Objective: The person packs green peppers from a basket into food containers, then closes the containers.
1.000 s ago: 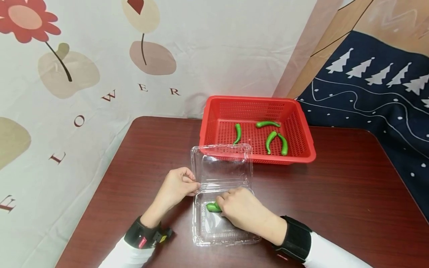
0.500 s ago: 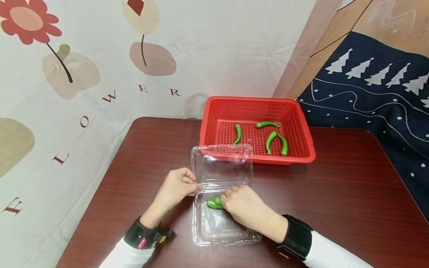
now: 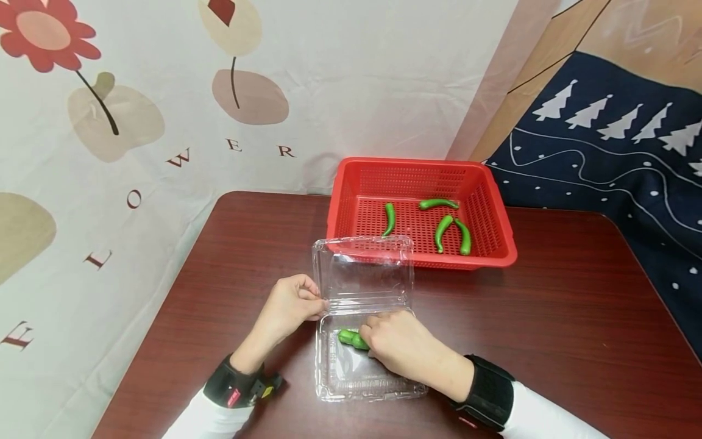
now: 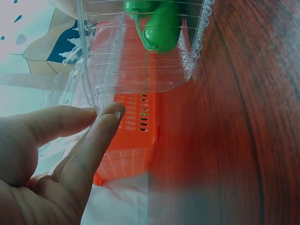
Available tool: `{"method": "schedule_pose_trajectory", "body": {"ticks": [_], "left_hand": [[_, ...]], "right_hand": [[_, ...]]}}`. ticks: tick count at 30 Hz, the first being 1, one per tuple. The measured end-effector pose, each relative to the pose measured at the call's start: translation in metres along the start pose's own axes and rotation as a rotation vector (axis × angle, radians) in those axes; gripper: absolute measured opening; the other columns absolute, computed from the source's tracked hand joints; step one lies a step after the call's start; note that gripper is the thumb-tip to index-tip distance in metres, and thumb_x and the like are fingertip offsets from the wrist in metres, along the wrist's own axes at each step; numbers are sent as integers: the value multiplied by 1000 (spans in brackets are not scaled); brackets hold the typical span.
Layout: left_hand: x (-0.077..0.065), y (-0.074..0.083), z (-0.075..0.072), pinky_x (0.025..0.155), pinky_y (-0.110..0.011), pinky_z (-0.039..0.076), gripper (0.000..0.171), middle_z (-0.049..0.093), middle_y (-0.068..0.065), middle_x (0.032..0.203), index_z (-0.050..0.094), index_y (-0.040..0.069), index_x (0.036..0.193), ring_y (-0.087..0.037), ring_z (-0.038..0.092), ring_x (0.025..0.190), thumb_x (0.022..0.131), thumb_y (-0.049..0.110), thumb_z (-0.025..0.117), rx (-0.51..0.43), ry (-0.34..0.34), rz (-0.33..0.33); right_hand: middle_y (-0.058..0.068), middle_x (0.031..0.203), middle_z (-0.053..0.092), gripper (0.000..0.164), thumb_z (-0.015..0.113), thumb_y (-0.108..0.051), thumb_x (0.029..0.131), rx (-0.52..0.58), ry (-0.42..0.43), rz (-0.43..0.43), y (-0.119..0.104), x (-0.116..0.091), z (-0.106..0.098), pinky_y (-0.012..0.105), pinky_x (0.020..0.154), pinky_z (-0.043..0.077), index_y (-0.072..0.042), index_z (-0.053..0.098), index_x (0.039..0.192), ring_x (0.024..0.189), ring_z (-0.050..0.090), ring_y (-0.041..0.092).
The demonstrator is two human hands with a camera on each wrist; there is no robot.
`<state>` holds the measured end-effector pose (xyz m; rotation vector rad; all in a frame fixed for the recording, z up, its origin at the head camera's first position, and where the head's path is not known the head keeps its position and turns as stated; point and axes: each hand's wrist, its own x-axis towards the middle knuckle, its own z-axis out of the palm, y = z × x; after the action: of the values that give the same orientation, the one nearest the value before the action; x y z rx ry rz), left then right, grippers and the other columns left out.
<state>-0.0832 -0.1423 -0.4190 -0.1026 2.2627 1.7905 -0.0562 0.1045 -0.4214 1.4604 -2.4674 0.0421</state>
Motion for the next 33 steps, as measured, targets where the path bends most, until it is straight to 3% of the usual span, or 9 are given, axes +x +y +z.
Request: {"method": "schedule_pose_trajectory", "body": {"ticks": [5,12,17,22,27,33], "left_hand": [[0,0,0,65,-36,66,20,76,-19,82,59,-4,88,-20,74,68,84,-12,78,10,-2,1],[0,-1,0,65,-35,66,21,77,-16,81,60,-4,87,-19,74,68,83,-10,79,16,3,1],[-1,-1,0,65,-35,66,21,76,-15,80,60,-4,87,-19,74,68,83,-11,79,20,5,5],[-1,-2,1,65,-35,66,20,76,-15,79,60,-4,86,-18,74,68,83,-11,78,20,2,14],[-1,-2,0,65,-35,66,20,76,-16,79,60,-4,86,-18,74,68,83,-11,78,19,1,16],[-1,-2,1,65,-35,66,20,76,-14,78,60,-3,86,-19,74,68,84,-10,78,35,6,6]], "right_hand": [[-7,71,61,35,94,-34,72,19,-65,12,0,0,0,26,51,49,-17,65,80,61,59,11],[-5,72,61,34,91,-33,77,107,-142,96,2,3,5,31,53,54,-15,63,81,62,61,13],[-3,75,63,31,89,-31,80,138,-144,113,3,3,6,33,57,56,-14,64,82,66,65,16],[-4,76,64,28,88,-31,83,174,-131,105,9,2,-9,29,60,58,-13,67,85,67,64,12],[-10,71,58,24,86,-27,86,204,-20,80,30,4,-38,22,58,53,-17,65,81,62,55,6],[-6,75,64,16,86,-19,87,226,173,97,67,6,-75,27,59,56,-14,71,87,66,61,9]]}}
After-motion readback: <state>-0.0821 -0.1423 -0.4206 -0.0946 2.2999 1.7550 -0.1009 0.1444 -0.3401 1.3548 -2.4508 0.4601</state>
